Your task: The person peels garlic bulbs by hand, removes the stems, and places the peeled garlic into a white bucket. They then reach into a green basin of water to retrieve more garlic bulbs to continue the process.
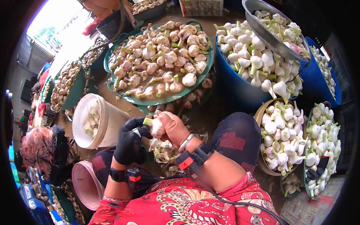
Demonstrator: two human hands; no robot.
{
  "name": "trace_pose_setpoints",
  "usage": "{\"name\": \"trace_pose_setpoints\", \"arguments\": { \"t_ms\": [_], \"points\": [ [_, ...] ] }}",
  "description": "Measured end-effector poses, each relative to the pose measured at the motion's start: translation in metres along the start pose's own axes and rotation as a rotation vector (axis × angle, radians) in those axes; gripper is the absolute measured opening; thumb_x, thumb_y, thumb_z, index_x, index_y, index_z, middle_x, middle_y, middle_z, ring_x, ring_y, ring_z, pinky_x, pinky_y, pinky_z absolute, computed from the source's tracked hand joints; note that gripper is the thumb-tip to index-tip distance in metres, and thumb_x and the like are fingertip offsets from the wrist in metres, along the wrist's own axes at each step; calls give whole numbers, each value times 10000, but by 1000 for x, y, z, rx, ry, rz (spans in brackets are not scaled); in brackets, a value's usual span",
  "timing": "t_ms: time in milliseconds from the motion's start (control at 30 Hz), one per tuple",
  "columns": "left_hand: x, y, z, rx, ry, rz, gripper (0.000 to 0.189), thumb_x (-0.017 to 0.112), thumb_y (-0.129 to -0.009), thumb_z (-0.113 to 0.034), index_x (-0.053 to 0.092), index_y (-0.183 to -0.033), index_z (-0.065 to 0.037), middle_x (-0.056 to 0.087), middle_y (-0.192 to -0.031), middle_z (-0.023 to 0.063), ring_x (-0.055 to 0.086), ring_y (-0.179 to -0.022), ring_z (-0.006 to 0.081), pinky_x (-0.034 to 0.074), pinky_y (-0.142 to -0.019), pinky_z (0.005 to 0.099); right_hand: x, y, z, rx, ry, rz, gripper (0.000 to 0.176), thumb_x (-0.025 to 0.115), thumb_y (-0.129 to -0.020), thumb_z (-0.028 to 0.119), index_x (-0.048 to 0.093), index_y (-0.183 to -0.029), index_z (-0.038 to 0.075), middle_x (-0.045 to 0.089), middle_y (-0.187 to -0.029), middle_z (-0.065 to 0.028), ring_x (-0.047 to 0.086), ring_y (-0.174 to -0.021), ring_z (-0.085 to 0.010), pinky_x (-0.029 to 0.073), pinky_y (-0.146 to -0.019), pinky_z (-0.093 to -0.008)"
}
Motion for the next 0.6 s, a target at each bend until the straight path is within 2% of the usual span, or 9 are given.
{"name": "trace_pose_setpoints", "arguments": {
  "t_ms": [67, 100, 167, 267, 333, 400, 500, 567, 600],
  "points": [
    [-2, 3, -7, 84, -332, 17, 222, 591, -804, -28, 631, -1020, 6, 664, -860, 78, 635, -762, 191, 508, -698, 311, 1, 3, -8, 452, -164, 86, 403, 494, -919, 438, 585, -991, 52, 630, -753, -67, 578, -570, -159, 435, -466, -257],
    [-7, 1, -7, 78, -333, 18, 222, 591, -804, -28, 631, -1020, 6, 664, -860, 78, 635, -762, 191, 508, -698, 311, -1, -3, -17, 552, -220, 279, 414, 498, -904, 453, 606, -942, 56, 638, -716, -96, 602, -559, -206, 474, -479, -295],
    [1, 1, -24, 621, -979, 91, 301, 602, -737, 1, 639, -1036, -15, 662, -849, 108, 635, -781, 232, 500, -703, 326, 8, 7, -20, 654, -261, 299, 429, 497, -901, 468, 605, -948, 55, 639, -714, -99, 609, -562, -209, 478, -477, -295],
    [10, 0, -21, 687, -975, 102, 378, 609, -693, -10, 626, -1070, -30, 640, -889, 148, 627, -812, 289, 498, -718, 346, 14, 16, -28, 719, -283, 550, 452, 516, -885, 488, 595, -978, 52, 647, -722, -103, 621, -566, -217, 475, -456, -291],
    [3, 1, -7, 561, -879, 77, 378, 617, -746, -26, 587, -1123, -7, 637, -902, 124, 633, -794, 251, 507, -713, 338, 11, 13, -21, 668, -252, 429, 449, 520, -884, 486, 589, -995, 56, 642, -715, -95, 619, -561, -213, 461, -435, -275],
    [-14, 1, 24, -44, 195, -92, 394, 619, -806, -68, 542, -1179, 32, 635, -914, 103, 632, -802, 209, 517, -716, 326, 1, 7, -13, 556, -199, 201, 393, 519, -896, 462, 573, -1008, 88, 617, -699, -58, 620, -580, -184, 441, -409, -246],
    [-6, 7, 24, -76, 247, 26, 426, 612, -829, -84, 510, -1223, 41, 630, -970, 108, 624, -792, 178, 515, -714, 302, -8, 1, -9, 482, -121, 181, 318, 536, -910, 395, 566, -1006, 93, 609, -717, -37, 618, -598, -161, 446, -432, -244],
    [1, 12, 17, -27, 168, 20, 360, 618, -834, -87, 546, -1163, 39, 638, -930, 94, 616, -729, 147, 509, -678, 273, -4, 1, -7, 393, -32, 202, 287, 583, -909, 327, 573, -1014, 60, 649, -896, -78, 642, -707, -181, 530, -613, -310],
    [-1, 11, 17, -28, 170, 15, 360, 618, -834, -87, 546, -1163, 39, 638, -930, 94, 616, -729, 147, 509, -678, 273, -3, 0, -14, 398, -30, 205, 287, 583, -909, 327, 573, -1014, 60, 649, -896, -78, 642, -707, -181, 530, -613, -310]
  ]
}}
Point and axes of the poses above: each hand's wrist, its own y-axis away from the middle knuckle, its own x-axis out of the palm, z = x × y, the point moved 5 cm from there along -y, towards the middle knuckle
